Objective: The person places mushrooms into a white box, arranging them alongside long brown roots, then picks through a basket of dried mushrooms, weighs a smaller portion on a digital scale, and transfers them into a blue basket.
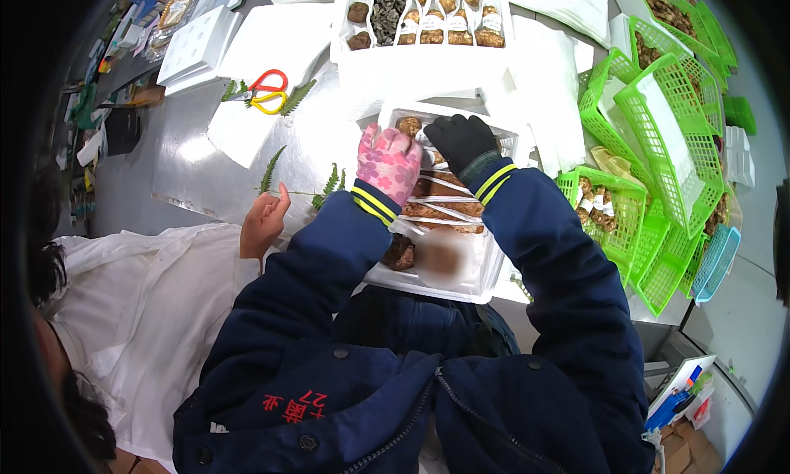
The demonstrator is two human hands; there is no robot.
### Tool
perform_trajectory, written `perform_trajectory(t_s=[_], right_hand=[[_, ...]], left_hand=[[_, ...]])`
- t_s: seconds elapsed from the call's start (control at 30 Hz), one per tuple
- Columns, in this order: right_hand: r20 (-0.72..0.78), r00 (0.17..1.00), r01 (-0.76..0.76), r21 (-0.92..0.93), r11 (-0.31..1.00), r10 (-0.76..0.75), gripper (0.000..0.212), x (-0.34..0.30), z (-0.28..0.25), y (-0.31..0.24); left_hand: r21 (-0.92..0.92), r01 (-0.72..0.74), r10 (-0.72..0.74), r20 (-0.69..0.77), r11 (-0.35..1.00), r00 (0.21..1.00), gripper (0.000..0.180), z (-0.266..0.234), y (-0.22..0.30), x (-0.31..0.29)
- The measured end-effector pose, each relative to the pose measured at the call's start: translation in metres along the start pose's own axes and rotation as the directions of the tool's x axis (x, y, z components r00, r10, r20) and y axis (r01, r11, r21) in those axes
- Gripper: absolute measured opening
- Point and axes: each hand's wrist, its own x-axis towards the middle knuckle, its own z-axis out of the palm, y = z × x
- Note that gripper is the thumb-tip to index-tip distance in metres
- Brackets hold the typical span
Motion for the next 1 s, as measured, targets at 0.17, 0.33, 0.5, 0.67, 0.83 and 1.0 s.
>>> perform_trajectory(t_s=[0.17, 0.33, 0.5, 0.67, 0.83, 1.0], right_hand=[[0.138, 0.990, -0.053, 0.134, 0.990, 0.035, 0.019, 0.004, -0.002, 0.001], [0.293, 0.942, -0.225, 0.182, 0.957, 0.166, 0.025, 0.008, -0.005, 0.001], [0.241, 0.943, -0.268, 0.139, 0.953, 0.230, 0.022, 0.003, -0.010, -0.004], [0.113, 0.946, -0.314, 0.069, 0.947, 0.305, 0.014, -0.017, -0.009, -0.007], [0.008, 0.804, -0.516, 0.506, 0.691, 0.594, 0.021, -0.036, -0.046, 0.012], [-0.066, 0.761, -0.531, 0.509, 0.677, 0.646, 0.017, -0.091, -0.064, 0.023]], left_hand=[[0.092, 0.080, -0.085, 0.054, 0.993, 0.995, 0.039, 0.001, -0.007, 0.009], [0.161, 0.073, -0.115, 0.271, 0.984, 0.956, 0.038, -0.003, -0.005, 0.021], [0.216, 0.103, -0.162, 0.274, 0.971, 0.948, 0.031, 0.004, -0.004, 0.024], [0.251, 0.057, -0.103, 0.172, 0.966, 0.980, 0.029, 0.010, -0.003, 0.026], [0.212, 0.127, -0.165, 0.177, 0.969, 0.970, 0.034, 0.000, 0.000, 0.019], [0.255, -0.043, -0.035, 0.294, 0.966, 0.955, 0.039, 0.003, -0.004, 0.011]])
